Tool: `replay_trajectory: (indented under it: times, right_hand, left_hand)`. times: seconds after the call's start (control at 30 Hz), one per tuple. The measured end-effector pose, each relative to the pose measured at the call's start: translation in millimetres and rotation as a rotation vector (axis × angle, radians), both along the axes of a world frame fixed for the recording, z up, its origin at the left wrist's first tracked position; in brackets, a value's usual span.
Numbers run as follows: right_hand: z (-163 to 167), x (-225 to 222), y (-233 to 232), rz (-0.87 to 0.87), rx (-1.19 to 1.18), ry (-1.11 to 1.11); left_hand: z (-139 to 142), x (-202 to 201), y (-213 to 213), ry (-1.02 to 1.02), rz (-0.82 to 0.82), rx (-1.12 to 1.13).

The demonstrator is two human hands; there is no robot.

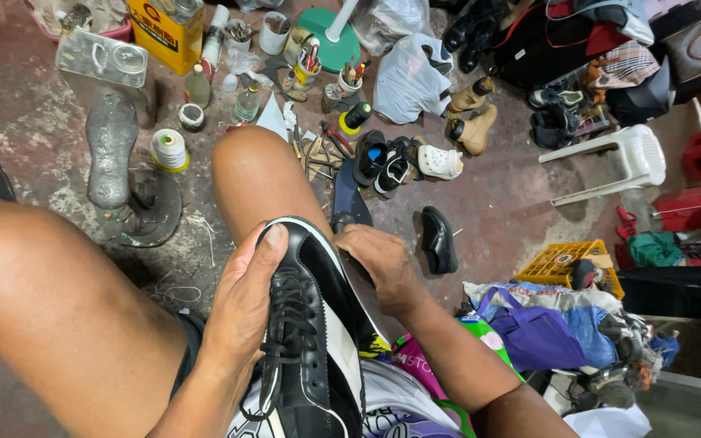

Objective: The person sits on the floor and uses a curved metal tool to scrape and clean the white rubber sole and side panels of a black and white sneaker. They hold the shoe in their left hand and work along the edges and surface of the sole with the tool in their right hand.

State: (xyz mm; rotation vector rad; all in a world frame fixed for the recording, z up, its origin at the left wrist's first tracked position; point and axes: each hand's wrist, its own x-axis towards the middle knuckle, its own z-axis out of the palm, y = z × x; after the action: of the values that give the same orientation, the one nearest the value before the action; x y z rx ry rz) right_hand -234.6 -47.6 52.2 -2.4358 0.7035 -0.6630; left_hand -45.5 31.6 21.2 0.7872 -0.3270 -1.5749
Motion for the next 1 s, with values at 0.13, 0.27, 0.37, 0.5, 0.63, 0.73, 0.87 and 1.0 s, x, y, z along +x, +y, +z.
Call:
replay_trajectory:
  times: [0.13,0.27,0.37,0.5,0.63,0.73,0.87,1.0]
  right_hand:
    - [5,-1,-1,0.086,0.024,0.023]
    - [6,2,-4,0.090,-0.013,0.049]
    - [7,6,-7,0.110,-0.056,0.038]
    - [11,8,-10,0.106,-0.073,0.054]
    - [11,9,-11,0.107,-0.066,0.033]
    - [9,11,-11,0.083,-0.065,0.030]
    - [6,15,-8,0.028,-0.033,0.005]
    - [5,17,-5,-0.003,0.055,0.021]
  left_hand:
    - [1,1,0,0.071,0.027,0.042]
    - [4,3,2,0.083,0.024,0.148]
    - [8,4,3,0.028,0.005,0.196]
    - [10,4,2,0.068,0.038,0.151]
    - [8,1,5,0.086,0.044,0.077]
    - [7,1,7,0.036,0.052,0.033]
    - [7,1,9,-0.011,0.070,0.047]
    - [7,0,9,-0.050,0.087,0.034]
